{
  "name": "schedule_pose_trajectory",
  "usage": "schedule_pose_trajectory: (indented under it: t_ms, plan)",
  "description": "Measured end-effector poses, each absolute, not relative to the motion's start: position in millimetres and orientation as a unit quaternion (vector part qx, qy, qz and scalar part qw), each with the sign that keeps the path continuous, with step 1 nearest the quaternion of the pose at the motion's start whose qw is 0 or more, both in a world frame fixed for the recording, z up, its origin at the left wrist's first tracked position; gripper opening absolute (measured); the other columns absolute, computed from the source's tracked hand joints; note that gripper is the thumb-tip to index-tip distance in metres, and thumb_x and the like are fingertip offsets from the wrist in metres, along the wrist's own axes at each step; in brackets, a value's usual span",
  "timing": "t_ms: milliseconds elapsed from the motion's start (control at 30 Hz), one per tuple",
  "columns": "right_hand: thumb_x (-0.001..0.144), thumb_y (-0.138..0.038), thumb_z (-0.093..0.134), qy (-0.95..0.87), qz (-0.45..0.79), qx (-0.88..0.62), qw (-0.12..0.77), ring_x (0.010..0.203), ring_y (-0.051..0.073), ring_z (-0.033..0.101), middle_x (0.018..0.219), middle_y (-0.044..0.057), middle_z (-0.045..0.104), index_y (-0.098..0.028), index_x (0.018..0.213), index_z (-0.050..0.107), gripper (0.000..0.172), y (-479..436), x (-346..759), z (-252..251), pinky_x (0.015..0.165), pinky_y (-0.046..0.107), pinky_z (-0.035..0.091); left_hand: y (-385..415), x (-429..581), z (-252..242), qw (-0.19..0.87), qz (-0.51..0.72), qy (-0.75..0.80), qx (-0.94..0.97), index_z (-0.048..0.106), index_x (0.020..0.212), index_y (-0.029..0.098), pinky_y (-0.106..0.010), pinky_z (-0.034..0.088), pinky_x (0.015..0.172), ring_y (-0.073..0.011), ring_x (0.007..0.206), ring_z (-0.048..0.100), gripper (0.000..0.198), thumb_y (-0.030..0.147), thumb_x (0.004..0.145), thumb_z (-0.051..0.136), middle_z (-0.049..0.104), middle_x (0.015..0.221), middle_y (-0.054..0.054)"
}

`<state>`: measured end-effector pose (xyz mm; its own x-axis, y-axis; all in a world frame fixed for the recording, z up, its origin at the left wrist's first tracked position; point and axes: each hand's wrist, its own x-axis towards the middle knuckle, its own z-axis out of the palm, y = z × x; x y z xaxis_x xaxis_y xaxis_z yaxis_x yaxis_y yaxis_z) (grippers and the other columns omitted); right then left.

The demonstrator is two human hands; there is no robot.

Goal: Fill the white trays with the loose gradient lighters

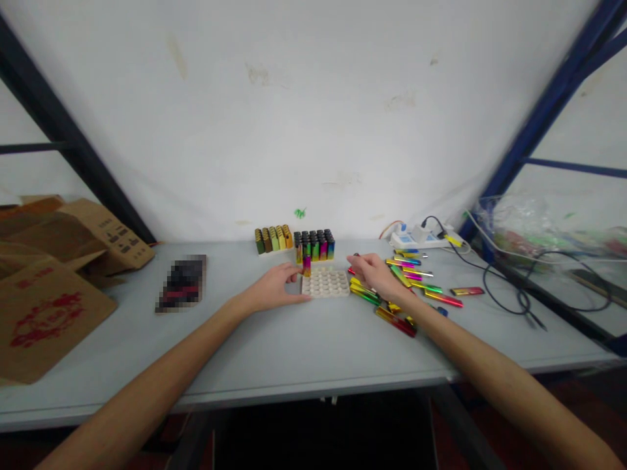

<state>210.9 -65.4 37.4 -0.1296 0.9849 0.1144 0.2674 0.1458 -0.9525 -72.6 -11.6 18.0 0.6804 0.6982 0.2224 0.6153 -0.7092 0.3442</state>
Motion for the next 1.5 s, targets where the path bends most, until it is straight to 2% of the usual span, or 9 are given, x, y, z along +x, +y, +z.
schedule_pose_trajectory:
  t_ms: [133,367,467,600,700,867,1133,1300,1500]
  plan:
    - [0.087,-0.054,0.048,-0.666,0.293,-0.55,0.409,0.052,0.01,0.03,0.055,-0.006,0.031,-0.022,0.061,0.041,0.042,-63.2,212.1,32.8,0.05,0.027,0.021,-12.4,-72.4,19.6,0.125,0.165,0.364,0.908,0.066,0.124,0.014,-0.036,0.05,0.083,-0.0273,0.091,0.063,0.072,0.069,0.079,0.07,0.067,0.102,-0.01]
    - [0.093,-0.056,0.045,-0.701,0.269,-0.547,0.37,0.057,0.011,0.032,0.06,-0.005,0.031,-0.022,0.065,0.039,0.044,-67.9,210.1,38.7,0.054,0.027,0.025,-10.0,-73.0,17.5,0.121,0.167,0.362,0.909,0.066,0.123,0.014,-0.036,0.05,0.082,-0.0269,0.09,0.063,0.071,0.07,0.079,0.07,0.067,0.102,-0.01]
    - [0.097,-0.06,0.043,-0.717,0.255,-0.519,0.39,0.064,0.013,0.04,0.067,-0.004,0.041,-0.022,0.073,0.044,0.045,-68.9,208.0,38.9,0.059,0.027,0.031,-10.5,-73.2,17.0,0.12,0.171,0.358,0.91,0.066,0.123,0.016,-0.036,0.05,0.081,-0.0266,0.09,0.063,0.071,0.07,0.079,0.069,0.068,0.102,-0.009]
    - [0.104,-0.052,0.039,-0.749,0.245,-0.467,0.4,0.077,0.016,0.051,0.084,0.0,0.053,-0.022,0.09,0.052,0.035,-70.4,206.6,40.3,0.072,0.028,0.041,-12.6,-71.4,18.2,0.122,0.175,0.348,0.913,0.067,0.121,0.016,-0.034,0.049,0.078,-0.0257,0.087,0.062,0.069,0.071,0.079,0.069,0.067,0.098,-0.008]
    - [0.104,-0.049,0.042,-0.79,0.18,-0.445,0.382,0.087,0.019,0.053,0.091,0.004,0.057,-0.021,0.085,0.054,0.035,-71.3,205.2,46.1,0.08,0.03,0.042,-14.5,-69.2,20.0,0.121,0.177,0.344,0.914,0.069,0.111,0.016,-0.033,0.048,0.075,-0.0247,0.083,0.062,0.063,0.07,0.078,0.071,0.066,0.094,-0.007]
    - [0.106,-0.048,0.041,-0.819,0.137,-0.451,0.326,0.068,0.017,0.052,0.076,0.001,0.059,-0.02,0.085,0.058,0.038,-60.4,198.1,50.3,0.067,0.028,0.036,-15.8,-67.7,21.1,0.127,0.182,0.344,0.912,0.069,0.106,0.016,-0.033,0.047,0.075,-0.0247,0.083,0.061,0.06,0.068,0.077,0.072,0.065,0.092,-0.006]
    - [0.104,-0.034,0.051,-0.858,0.113,-0.428,0.26,0.076,0.019,0.057,0.087,0.007,0.067,-0.017,0.095,0.062,0.023,-29.0,189.4,29.2,0.073,0.029,0.042,-14.6,-68.4,19.7,0.121,0.187,0.328,0.918,0.068,0.101,0.016,-0.032,0.044,0.073,-0.0233,0.08,0.059,0.056,0.068,0.078,0.071,0.062,0.087,-0.004]
    - [0.102,-0.027,0.054,-0.884,0.082,-0.378,0.263,0.095,0.022,0.06,0.105,0.012,0.067,-0.017,0.107,0.062,0.014,-21.6,182.7,16.4,0.087,0.033,0.047,-14.6,-68.8,19.2,0.126,0.188,0.326,0.918,0.066,0.096,0.017,-0.031,0.044,0.072,-0.0231,0.079,0.059,0.054,0.068,0.078,0.071,0.062,0.087,-0.004]
    - [0.102,-0.028,0.056,-0.869,0.093,-0.417,0.252,0.081,0.02,0.061,0.094,0.009,0.069,-0.017,0.1,0.066,0.016,-18.1,176.2,15.8,0.078,0.03,0.045,-13.7,-69.5,18.3,0.121,0.19,0.332,0.916,0.066,0.095,0.019,-0.031,0.044,0.071,-0.0225,0.079,0.058,0.053,0.069,0.078,0.07,0.062,0.087,-0.004]
